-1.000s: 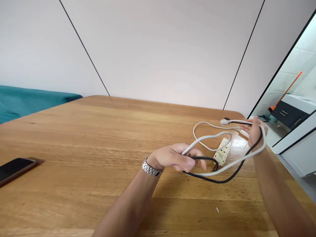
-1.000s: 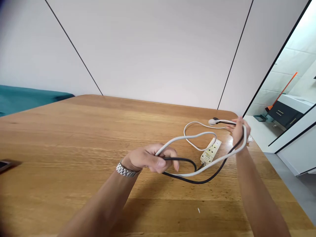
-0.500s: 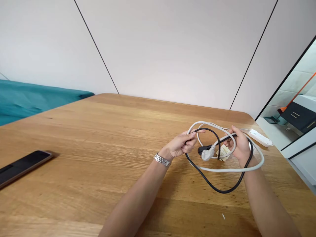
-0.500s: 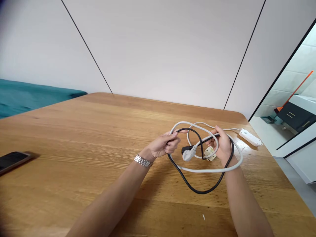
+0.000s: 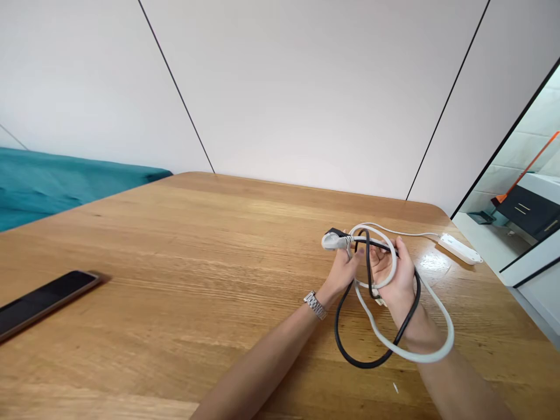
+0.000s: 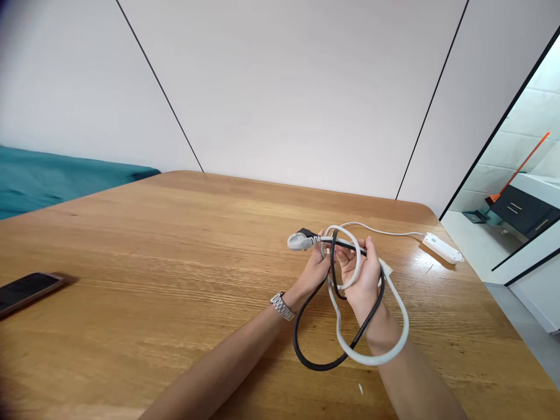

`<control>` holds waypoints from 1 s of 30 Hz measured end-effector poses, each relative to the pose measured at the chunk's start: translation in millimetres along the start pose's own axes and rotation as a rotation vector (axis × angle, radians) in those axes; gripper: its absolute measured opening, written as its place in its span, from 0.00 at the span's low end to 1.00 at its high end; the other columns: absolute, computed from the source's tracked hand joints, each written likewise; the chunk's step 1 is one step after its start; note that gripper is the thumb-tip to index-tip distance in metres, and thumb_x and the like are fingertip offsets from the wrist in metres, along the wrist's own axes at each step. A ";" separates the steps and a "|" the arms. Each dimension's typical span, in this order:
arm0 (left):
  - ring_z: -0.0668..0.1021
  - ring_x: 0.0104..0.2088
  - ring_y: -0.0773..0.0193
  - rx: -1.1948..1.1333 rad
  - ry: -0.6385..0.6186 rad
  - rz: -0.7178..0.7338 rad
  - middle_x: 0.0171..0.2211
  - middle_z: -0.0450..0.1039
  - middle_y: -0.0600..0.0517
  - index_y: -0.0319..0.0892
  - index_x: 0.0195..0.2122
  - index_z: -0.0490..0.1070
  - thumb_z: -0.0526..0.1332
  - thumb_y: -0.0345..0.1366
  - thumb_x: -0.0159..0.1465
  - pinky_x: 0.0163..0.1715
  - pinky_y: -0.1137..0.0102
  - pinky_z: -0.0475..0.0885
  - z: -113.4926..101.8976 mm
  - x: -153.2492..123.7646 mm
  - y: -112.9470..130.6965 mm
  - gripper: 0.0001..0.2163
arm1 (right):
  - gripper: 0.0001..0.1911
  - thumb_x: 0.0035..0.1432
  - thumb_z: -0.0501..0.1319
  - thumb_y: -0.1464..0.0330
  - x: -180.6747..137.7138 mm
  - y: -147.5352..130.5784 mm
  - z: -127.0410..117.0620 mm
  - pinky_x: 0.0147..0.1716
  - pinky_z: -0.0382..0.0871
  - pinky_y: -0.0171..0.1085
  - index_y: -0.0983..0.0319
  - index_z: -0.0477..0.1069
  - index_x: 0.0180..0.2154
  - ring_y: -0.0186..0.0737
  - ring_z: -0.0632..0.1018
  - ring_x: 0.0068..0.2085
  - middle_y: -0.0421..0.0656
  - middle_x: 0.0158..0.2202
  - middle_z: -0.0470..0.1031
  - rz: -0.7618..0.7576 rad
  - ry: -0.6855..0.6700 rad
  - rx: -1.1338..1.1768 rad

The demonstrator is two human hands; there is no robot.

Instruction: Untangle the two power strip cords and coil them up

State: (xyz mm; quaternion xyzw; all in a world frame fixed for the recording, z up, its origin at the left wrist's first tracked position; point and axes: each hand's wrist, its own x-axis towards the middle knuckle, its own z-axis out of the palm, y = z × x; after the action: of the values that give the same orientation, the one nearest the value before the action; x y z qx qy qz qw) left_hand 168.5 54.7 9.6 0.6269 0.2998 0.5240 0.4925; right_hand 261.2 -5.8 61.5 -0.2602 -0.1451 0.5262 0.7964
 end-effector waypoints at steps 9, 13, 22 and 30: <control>0.59 0.63 0.51 -0.195 -0.272 -0.091 0.53 0.70 0.45 0.44 0.45 0.73 0.60 0.43 0.58 0.64 0.58 0.50 -6.3 -3.3 26.5 0.15 | 0.14 0.58 0.59 0.55 7.8 21.7 -10.6 0.37 0.77 0.39 0.58 0.65 0.29 0.38 0.80 0.31 0.40 0.29 0.78 -0.163 -0.042 -0.209; 0.71 0.54 0.53 -0.622 -0.265 -0.347 0.45 0.76 0.44 0.39 0.37 0.76 0.63 0.48 0.56 0.53 0.64 0.65 -8.5 0.2 36.4 0.17 | 0.18 0.59 0.56 0.50 5.6 24.8 -15.6 0.39 0.74 0.41 0.58 0.66 0.29 0.40 0.78 0.34 0.41 0.31 0.77 -0.330 -0.104 -0.559; 0.73 0.27 0.70 -0.776 0.013 -0.495 0.29 0.74 0.51 0.35 0.33 0.75 0.73 0.39 0.47 0.29 0.76 0.68 -5.7 1.5 40.1 0.16 | 0.16 0.57 0.61 0.64 -2.2 5.8 -40.7 0.48 0.69 0.50 0.54 0.74 0.48 0.50 0.76 0.47 0.47 0.46 0.78 -0.749 -0.708 -1.241; 0.76 0.33 0.65 -0.443 0.112 -0.349 0.31 0.76 0.49 0.37 0.33 0.76 0.70 0.43 0.51 0.32 0.73 0.69 -1.2 -7.8 52.5 0.14 | 0.14 0.58 0.55 0.61 60.2 -74.6 -96.3 0.50 0.66 0.53 0.56 0.76 0.41 0.50 0.77 0.46 0.47 0.43 0.79 -0.848 -0.341 -1.714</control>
State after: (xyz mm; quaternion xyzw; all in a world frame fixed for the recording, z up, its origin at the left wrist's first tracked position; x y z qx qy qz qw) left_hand 157.9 30.5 55.7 0.4133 0.3080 0.5178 0.6828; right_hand 391.1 0.8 22.0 -0.5986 -0.6744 -0.0581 0.4283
